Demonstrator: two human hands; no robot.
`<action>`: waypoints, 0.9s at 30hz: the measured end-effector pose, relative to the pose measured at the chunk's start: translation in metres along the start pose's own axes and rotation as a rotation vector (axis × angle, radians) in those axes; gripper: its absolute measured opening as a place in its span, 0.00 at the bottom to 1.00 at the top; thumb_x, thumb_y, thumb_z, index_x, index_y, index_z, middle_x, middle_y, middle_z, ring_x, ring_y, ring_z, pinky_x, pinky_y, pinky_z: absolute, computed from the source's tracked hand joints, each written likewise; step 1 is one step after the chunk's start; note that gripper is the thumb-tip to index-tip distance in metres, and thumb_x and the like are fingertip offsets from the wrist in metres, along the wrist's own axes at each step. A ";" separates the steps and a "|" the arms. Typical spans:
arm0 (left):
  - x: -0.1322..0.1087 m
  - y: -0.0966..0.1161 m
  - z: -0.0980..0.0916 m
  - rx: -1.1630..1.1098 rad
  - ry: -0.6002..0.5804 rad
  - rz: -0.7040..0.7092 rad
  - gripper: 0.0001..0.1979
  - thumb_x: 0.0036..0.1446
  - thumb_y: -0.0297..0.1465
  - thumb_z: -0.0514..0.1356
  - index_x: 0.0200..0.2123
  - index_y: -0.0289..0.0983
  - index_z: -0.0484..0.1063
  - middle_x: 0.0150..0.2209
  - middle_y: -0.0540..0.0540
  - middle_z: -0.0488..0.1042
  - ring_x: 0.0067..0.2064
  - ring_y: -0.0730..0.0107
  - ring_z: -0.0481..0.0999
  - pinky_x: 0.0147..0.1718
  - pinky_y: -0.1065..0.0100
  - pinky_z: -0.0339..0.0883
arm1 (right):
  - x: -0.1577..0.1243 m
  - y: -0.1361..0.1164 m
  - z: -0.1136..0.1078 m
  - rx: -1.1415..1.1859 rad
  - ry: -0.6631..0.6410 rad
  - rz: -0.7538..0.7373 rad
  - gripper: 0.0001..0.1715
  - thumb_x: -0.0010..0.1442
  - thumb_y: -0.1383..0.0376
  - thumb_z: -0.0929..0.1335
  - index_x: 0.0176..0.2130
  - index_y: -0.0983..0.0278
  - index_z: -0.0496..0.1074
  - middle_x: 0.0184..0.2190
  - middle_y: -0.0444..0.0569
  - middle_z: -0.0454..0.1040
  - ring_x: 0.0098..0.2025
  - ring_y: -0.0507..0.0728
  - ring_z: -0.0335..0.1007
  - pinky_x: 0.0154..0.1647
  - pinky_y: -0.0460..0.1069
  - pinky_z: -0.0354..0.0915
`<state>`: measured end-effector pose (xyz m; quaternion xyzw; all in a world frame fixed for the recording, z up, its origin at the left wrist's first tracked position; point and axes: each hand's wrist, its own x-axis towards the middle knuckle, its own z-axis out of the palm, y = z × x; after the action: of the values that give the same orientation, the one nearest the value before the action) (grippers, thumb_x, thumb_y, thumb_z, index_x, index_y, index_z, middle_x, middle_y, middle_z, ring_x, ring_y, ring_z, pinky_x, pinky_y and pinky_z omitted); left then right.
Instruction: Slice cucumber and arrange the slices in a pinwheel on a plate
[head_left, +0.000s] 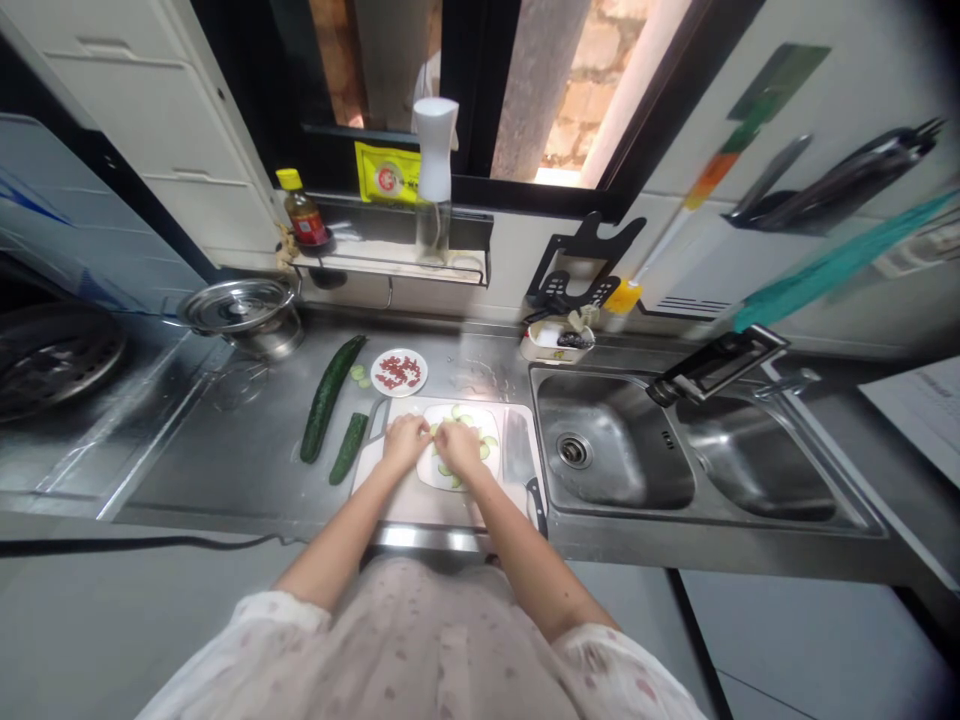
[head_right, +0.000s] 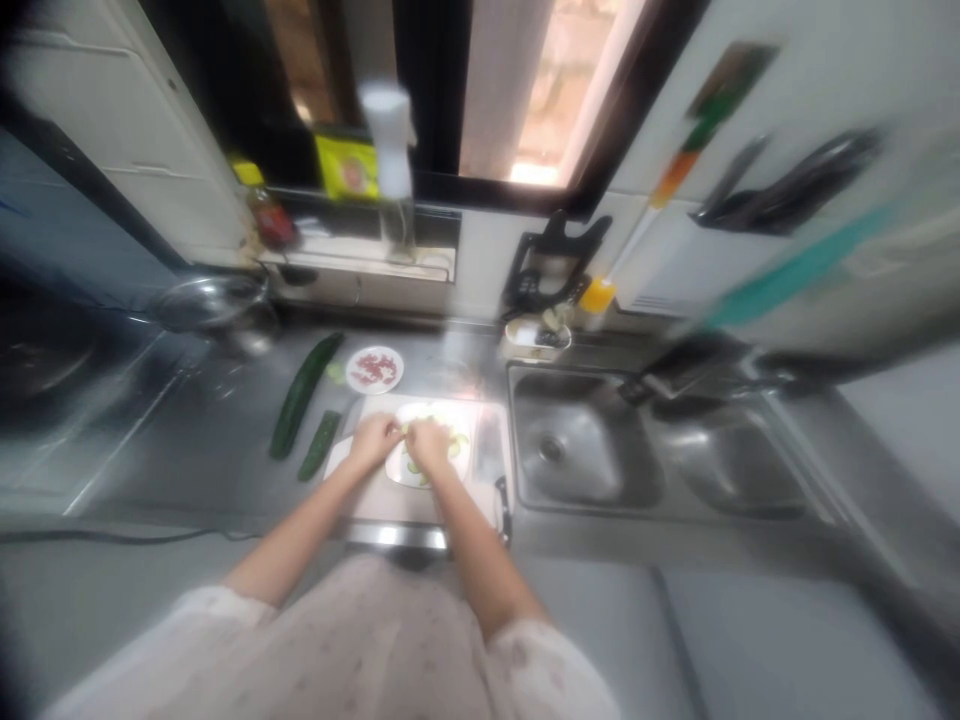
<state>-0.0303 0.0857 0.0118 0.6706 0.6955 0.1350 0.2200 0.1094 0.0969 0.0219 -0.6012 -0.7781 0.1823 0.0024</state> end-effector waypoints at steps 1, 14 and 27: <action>0.000 0.001 0.000 0.005 -0.006 -0.005 0.09 0.55 0.36 0.60 0.36 0.38 0.75 0.39 0.44 0.74 0.44 0.61 0.70 0.44 0.64 0.58 | 0.000 -0.001 -0.001 -0.007 -0.006 0.005 0.13 0.64 0.63 0.61 0.38 0.62 0.74 0.39 0.52 0.77 0.43 0.59 0.68 0.45 0.51 0.53; 0.002 -0.009 -0.003 -0.063 0.048 -0.035 0.08 0.54 0.33 0.58 0.36 0.38 0.75 0.38 0.45 0.75 0.44 0.61 0.71 0.43 0.65 0.60 | -0.004 0.010 -0.015 0.038 0.018 0.056 0.13 0.63 0.62 0.61 0.40 0.62 0.74 0.39 0.52 0.76 0.41 0.57 0.66 0.43 0.50 0.50; 0.002 0.000 0.000 0.010 0.009 -0.008 0.12 0.54 0.39 0.61 0.37 0.38 0.75 0.39 0.43 0.74 0.44 0.59 0.70 0.44 0.63 0.58 | 0.001 -0.002 -0.008 0.003 -0.011 0.085 0.13 0.62 0.60 0.63 0.41 0.63 0.73 0.40 0.53 0.76 0.42 0.58 0.68 0.44 0.51 0.51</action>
<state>-0.0303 0.0875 0.0120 0.6682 0.7000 0.1336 0.2138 0.1091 0.0992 0.0297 -0.6325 -0.7517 0.1866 -0.0088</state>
